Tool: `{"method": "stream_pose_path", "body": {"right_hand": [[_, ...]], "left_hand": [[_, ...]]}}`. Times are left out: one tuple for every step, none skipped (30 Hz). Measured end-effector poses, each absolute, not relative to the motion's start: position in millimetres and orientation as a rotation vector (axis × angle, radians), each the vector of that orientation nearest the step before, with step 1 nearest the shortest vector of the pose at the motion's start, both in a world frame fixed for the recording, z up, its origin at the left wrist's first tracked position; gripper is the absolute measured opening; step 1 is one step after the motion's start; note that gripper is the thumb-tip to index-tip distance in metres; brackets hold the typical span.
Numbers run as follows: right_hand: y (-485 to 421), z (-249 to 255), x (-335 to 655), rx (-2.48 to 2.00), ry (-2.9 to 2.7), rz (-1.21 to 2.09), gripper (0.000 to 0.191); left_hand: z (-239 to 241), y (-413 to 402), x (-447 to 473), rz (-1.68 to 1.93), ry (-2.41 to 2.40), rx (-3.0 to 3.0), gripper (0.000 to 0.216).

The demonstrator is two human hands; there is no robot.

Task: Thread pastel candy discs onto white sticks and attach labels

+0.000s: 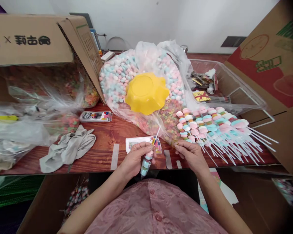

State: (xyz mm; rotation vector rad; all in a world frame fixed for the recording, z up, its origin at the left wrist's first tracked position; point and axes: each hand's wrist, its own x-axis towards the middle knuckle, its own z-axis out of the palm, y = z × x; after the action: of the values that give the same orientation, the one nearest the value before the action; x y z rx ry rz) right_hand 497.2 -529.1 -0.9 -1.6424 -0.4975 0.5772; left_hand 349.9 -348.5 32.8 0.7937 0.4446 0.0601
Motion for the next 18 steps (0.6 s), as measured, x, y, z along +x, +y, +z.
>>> {"method": "stream_pose_path", "body": {"right_hand": [[-530.0, -2.7, 496.3, -1.656, -0.493, 0.543, 0.022], [-530.8, -4.5, 495.7, -1.671, -0.487, 0.511, 0.022], [-531.2, -6.2, 495.3, -1.686, -0.478, 0.483, 0.023], [-531.4, -7.6, 494.9, -1.701, -0.468, 0.461, 0.024], [-531.3, -8.6, 494.3, -1.714, -0.456, 0.441, 0.024], [-531.0, -9.1, 493.5, -1.724, -0.444, 0.427, 0.025], [-530.6, -9.1, 492.3, -1.729, -0.438, 0.421, 0.025], [-530.2, -8.5, 490.9, -1.734, -0.44, 0.423, 0.025], [-529.8, -7.7, 489.3, -1.741, -0.452, 0.43, 0.025], [-529.6, -6.7, 487.8, -1.754, -0.47, 0.437, 0.025], [-529.7, -5.8, 486.4, -1.771, -0.491, 0.442, 0.025], [-530.3, -5.0, 485.3, -1.788, -0.507, 0.438, 0.025], [-531.2, -4.4, 484.4, -1.803, -0.513, 0.424, 0.024], [-532.4, -4.0, 483.8, -1.812, -0.51, 0.402, 0.024], [-534.0, -3.5, 483.3, -1.817, -0.505, 0.376, 0.023], [-535.6, -2.8, 482.6, -1.822, -0.508, 0.35, 0.022], [-537.3, -1.8, 481.8, -1.833, -0.53, 0.323, 0.021], [-538.7, -0.5, 480.6, -1.853, -0.582, 0.295, 0.019]], "left_hand": [[32.3, -349.1, 349.8, 0.058, 0.445, 0.795, 0.027], [31.7, -349.7, 349.2, 0.058, 0.444, 0.794, 0.027], [31.0, -350.1, 348.2, 0.059, 0.445, 0.793, 0.027], [30.3, -350.5, 346.9, 0.064, 0.448, 0.79, 0.028], [29.6, -350.6, 345.4, 0.071, 0.454, 0.785, 0.028], [29.1, -350.6, 343.9, 0.08, 0.464, 0.78, 0.028], [28.5, -350.4, 342.2, 0.09, 0.475, 0.775, 0.029], [27.9, -350.1, 340.7, 0.1, 0.484, 0.77, 0.029], [27.3, -349.6, 339.2, 0.11, 0.492, 0.766, 0.029], [26.6, -349.1, 337.9, 0.117, 0.497, 0.763, 0.029], [25.8, -348.7, 336.8, 0.124, 0.503, 0.76, 0.029], [25.1, -348.3, 335.8, 0.129, 0.507, 0.757, 0.029], [24.4, -348.1, 335.1, 0.133, 0.509, 0.753, 0.029], [23.9, -348.0, 334.6, 0.137, 0.511, 0.75, 0.029], [23.5, -347.9, 334.2, 0.139, 0.51, 0.749, 0.028], [23.3, -348.0, 334.0, 0.14, 0.508, 0.749, 0.028], [23.3, -348.0, 333.8, 0.14, 0.506, 0.751, 0.028], [23.4, -348.1, 333.7, 0.139, 0.507, 0.753, 0.028]]}}
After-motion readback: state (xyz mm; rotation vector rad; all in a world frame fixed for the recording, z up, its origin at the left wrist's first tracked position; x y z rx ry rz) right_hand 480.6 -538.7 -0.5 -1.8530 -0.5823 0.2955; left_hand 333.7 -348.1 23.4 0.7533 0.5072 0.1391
